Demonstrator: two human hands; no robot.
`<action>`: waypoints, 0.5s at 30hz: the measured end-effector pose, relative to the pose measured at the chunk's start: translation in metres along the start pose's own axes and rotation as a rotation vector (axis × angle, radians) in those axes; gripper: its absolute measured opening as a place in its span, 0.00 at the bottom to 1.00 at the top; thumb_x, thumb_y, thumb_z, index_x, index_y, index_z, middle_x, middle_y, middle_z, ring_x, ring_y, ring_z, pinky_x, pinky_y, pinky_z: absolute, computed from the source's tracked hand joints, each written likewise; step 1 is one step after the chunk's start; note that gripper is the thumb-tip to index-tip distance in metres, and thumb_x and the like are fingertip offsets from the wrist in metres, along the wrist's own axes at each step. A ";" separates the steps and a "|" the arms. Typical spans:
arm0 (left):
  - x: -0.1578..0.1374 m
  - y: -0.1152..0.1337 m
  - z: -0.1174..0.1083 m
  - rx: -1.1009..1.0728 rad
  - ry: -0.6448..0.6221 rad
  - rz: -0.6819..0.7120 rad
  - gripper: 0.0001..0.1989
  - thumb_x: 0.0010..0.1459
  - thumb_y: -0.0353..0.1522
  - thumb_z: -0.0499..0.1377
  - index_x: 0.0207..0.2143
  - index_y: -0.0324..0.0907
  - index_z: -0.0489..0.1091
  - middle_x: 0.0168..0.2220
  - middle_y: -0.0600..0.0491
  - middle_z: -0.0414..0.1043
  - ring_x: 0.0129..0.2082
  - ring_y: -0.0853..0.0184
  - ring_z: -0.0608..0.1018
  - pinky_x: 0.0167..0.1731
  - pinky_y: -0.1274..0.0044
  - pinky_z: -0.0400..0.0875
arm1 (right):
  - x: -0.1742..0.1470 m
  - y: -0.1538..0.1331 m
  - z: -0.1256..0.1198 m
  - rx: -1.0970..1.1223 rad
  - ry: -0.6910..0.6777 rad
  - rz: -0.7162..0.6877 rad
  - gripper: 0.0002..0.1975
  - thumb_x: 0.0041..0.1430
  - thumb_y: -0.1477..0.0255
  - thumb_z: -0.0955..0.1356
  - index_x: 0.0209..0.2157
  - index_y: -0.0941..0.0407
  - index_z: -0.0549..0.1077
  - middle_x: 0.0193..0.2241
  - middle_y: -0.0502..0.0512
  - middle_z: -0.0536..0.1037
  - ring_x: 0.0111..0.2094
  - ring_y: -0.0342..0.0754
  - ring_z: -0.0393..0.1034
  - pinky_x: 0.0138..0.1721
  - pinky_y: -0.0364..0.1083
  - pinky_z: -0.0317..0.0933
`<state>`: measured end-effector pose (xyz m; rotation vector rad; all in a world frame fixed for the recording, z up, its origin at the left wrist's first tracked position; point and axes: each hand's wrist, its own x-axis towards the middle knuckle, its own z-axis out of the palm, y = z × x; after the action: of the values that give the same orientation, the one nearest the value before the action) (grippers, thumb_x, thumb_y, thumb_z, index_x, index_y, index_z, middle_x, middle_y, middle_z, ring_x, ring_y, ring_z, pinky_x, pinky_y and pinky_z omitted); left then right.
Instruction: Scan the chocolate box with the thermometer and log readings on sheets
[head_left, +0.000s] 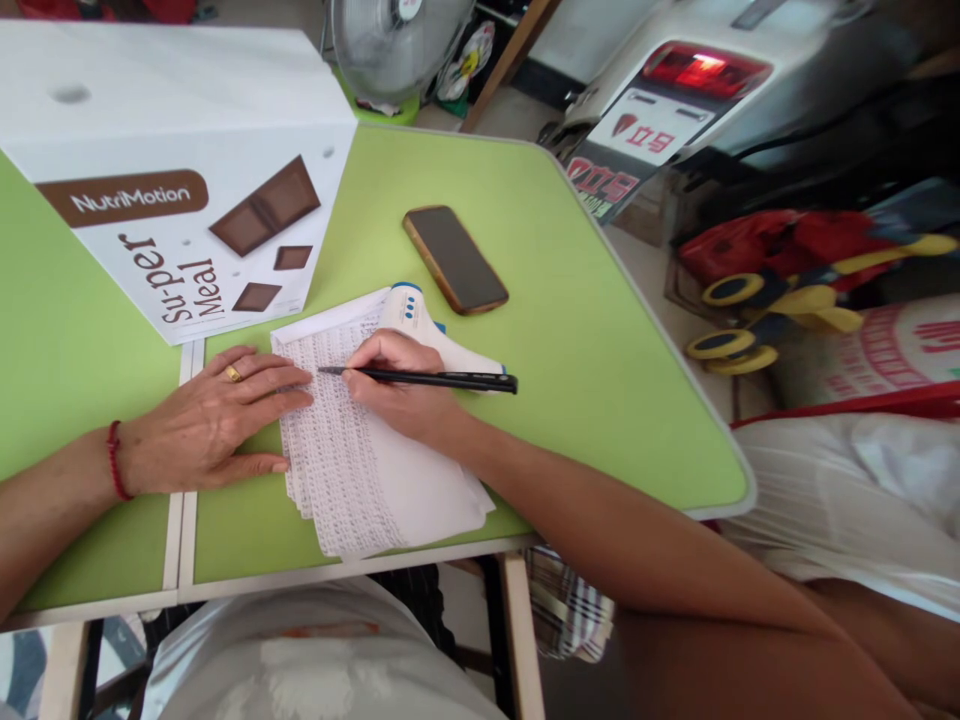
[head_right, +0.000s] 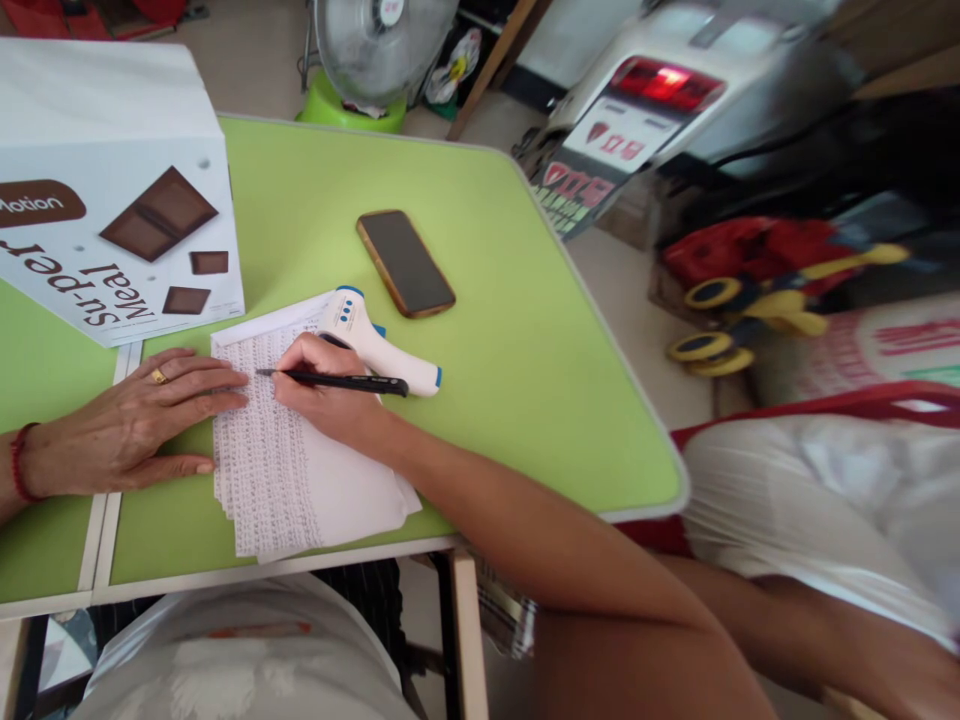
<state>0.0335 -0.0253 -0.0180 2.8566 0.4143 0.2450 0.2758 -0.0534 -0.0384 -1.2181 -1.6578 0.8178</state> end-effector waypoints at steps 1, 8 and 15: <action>0.000 0.000 0.000 -0.006 -0.001 -0.002 0.26 0.69 0.45 0.49 0.60 0.38 0.61 0.62 0.40 0.62 0.62 0.52 0.63 0.63 0.56 0.52 | 0.000 0.000 0.000 0.002 -0.005 0.001 0.06 0.50 0.75 0.67 0.22 0.54 0.66 0.18 0.44 0.68 0.22 0.39 0.58 0.24 0.43 0.55; 0.000 -0.001 0.001 0.007 0.007 0.012 0.26 0.69 0.46 0.49 0.60 0.37 0.61 0.61 0.39 0.63 0.62 0.51 0.63 0.62 0.55 0.53 | -0.001 -0.001 -0.001 0.018 -0.020 0.019 0.06 0.49 0.75 0.67 0.22 0.54 0.65 0.18 0.44 0.67 0.21 0.39 0.58 0.23 0.42 0.53; -0.001 -0.001 0.000 0.014 -0.003 0.005 0.26 0.69 0.47 0.49 0.60 0.38 0.61 0.62 0.39 0.62 0.62 0.51 0.64 0.62 0.56 0.53 | -0.001 0.003 0.000 -0.004 0.050 0.016 0.05 0.49 0.74 0.67 0.23 0.54 0.66 0.19 0.44 0.68 0.21 0.39 0.57 0.24 0.43 0.55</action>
<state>0.0328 -0.0248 -0.0185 2.8714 0.4104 0.2401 0.2771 -0.0529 -0.0415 -1.2459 -1.6122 0.7877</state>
